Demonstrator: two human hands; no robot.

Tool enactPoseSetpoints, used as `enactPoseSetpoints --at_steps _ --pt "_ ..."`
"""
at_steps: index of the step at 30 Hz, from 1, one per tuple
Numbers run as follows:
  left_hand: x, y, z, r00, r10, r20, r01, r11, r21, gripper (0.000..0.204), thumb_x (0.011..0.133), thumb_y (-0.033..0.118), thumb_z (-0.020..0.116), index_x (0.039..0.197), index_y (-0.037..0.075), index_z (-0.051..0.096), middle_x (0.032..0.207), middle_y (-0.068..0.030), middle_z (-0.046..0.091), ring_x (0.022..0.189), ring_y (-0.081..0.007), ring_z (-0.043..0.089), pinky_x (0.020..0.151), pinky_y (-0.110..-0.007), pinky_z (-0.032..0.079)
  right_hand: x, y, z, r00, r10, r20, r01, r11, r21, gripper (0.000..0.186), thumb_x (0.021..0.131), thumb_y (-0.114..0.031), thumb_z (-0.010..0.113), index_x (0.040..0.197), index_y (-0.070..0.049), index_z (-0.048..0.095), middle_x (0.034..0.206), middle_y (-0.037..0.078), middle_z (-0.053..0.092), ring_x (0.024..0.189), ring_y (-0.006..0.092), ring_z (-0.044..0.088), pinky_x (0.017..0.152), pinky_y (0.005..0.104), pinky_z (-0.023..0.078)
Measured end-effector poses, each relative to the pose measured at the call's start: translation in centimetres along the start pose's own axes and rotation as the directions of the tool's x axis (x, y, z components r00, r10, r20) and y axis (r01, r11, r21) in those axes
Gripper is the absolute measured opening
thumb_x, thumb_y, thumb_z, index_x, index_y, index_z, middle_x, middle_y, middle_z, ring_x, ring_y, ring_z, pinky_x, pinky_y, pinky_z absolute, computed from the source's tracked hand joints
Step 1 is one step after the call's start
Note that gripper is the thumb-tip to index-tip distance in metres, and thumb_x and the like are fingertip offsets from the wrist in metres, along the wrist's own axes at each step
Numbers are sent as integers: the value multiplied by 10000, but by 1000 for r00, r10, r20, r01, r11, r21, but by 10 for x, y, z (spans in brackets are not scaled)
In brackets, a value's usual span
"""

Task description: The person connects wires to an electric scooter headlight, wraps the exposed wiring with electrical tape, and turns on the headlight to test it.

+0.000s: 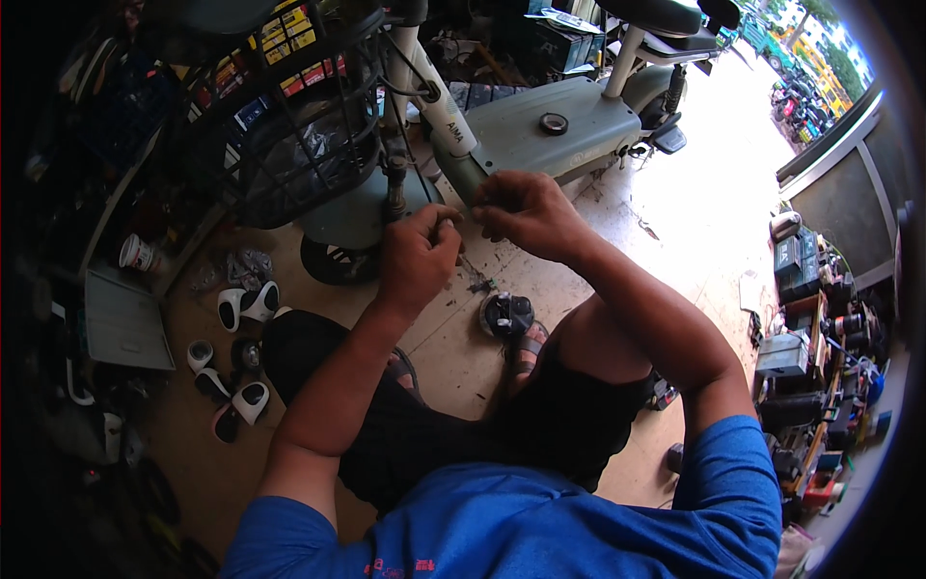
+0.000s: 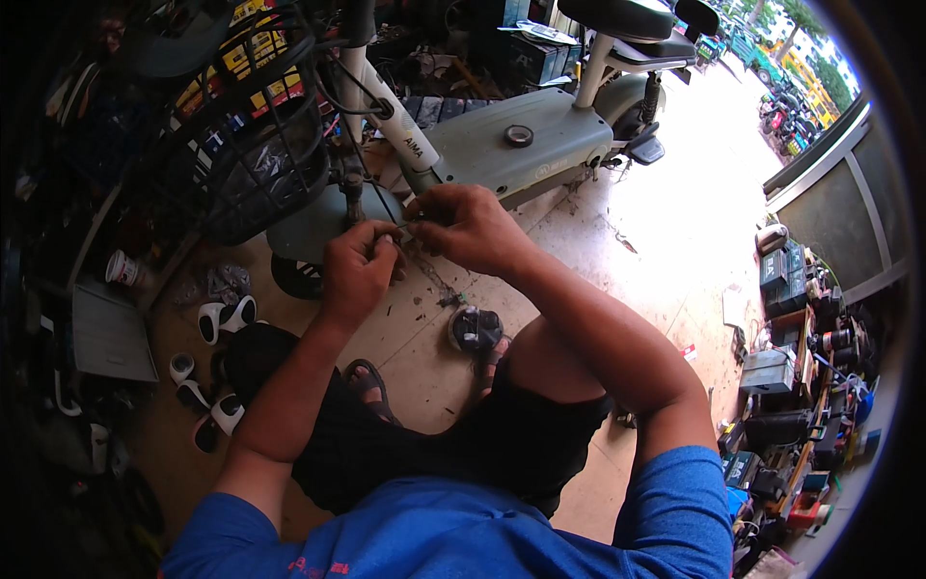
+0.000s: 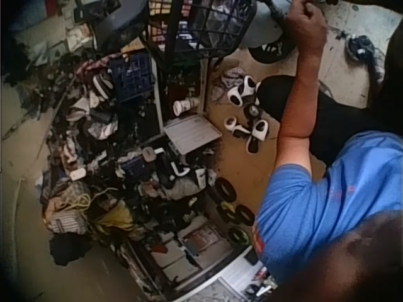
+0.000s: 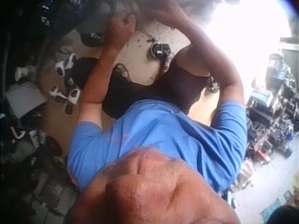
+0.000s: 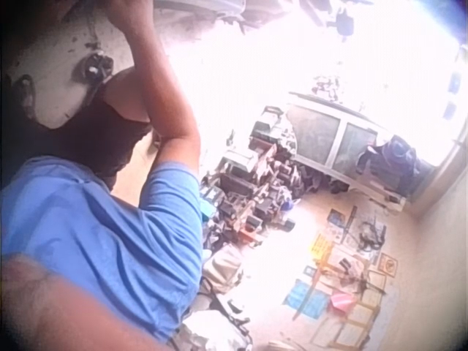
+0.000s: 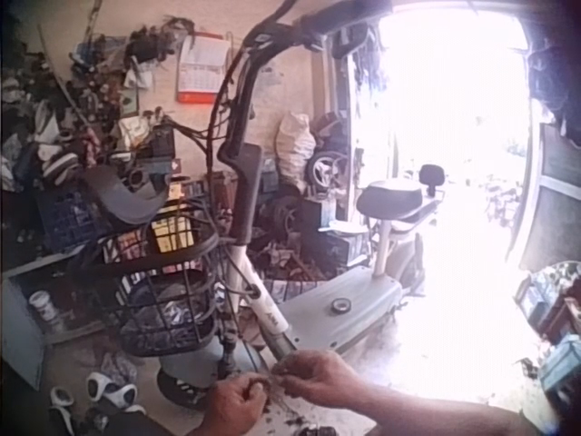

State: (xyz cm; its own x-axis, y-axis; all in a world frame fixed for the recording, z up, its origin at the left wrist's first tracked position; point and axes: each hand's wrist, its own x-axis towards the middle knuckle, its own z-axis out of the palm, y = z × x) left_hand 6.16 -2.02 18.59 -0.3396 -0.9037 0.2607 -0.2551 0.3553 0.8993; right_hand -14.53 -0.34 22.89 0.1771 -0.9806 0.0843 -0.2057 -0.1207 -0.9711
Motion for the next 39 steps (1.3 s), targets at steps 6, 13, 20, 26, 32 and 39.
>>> enactPoseSetpoints --at_steps 6,13,20,26,32,39 --pt "3 -3 5 998 -42 -46 38 995 -94 168 960 19 582 1057 -25 713 691 -36 672 567 -79 627 533 -255 499 -2 1 3 979 -203 18 200 943 -265 119 920 -67 728 1016 2 737 841 87 745 742 128 705 675 298 570" --pt "4 -2 8 998 -38 -50 31 992 -122 124 965 47 584 947 -8 694 611 -8 608 479 -65 538 451 -255 400 -4 -5 8 946 -323 9 299 863 -407 148 890 -95 755 1011 -10 744 777 112 726 720 158 720 660 331 570" --pt "18 -33 -15 885 -464 -21 444 860 -252 248 913 232 706 965 -8 737 723 -80 698 590 -167 644 551 -313 524 -6 -16 -15 842 -346 -414 326 938 -120 143 979 -97 707 1053 25 726 842 69 748 701 99 686 628 260 562" --pt "-12 -55 21 949 152 277 -261 872 415 461 867 229 843 1246 9 701 1143 -134 745 936 -169 708 806 -323 576 -1 -15 -17 933 -174 -317 198 979 47 209 979 -153 738 1109 10 728 870 57 744 733 97 690 635 247 554" --pt "10 9 0 1000 -24 1 24 976 -217 397 964 100 755 1341 26 656 1243 -86 710 1037 -142 681 914 -286 556 -5 -12 -12 975 -81 -209 120 976 183 248 966 -167 752 1116 29 731 860 53 743 707 92 671 628 248 544" --pt "22 17 -11 998 56 3 -51 928 -369 191 996 104 717 1152 -4 729 974 -60 759 887 -120 689 823 -281 557 -5 -20 3 998 -21 -66 25 998 51 264 953 -150 754 1113 58 724 862 63 748 703 98 673 628 251 542"
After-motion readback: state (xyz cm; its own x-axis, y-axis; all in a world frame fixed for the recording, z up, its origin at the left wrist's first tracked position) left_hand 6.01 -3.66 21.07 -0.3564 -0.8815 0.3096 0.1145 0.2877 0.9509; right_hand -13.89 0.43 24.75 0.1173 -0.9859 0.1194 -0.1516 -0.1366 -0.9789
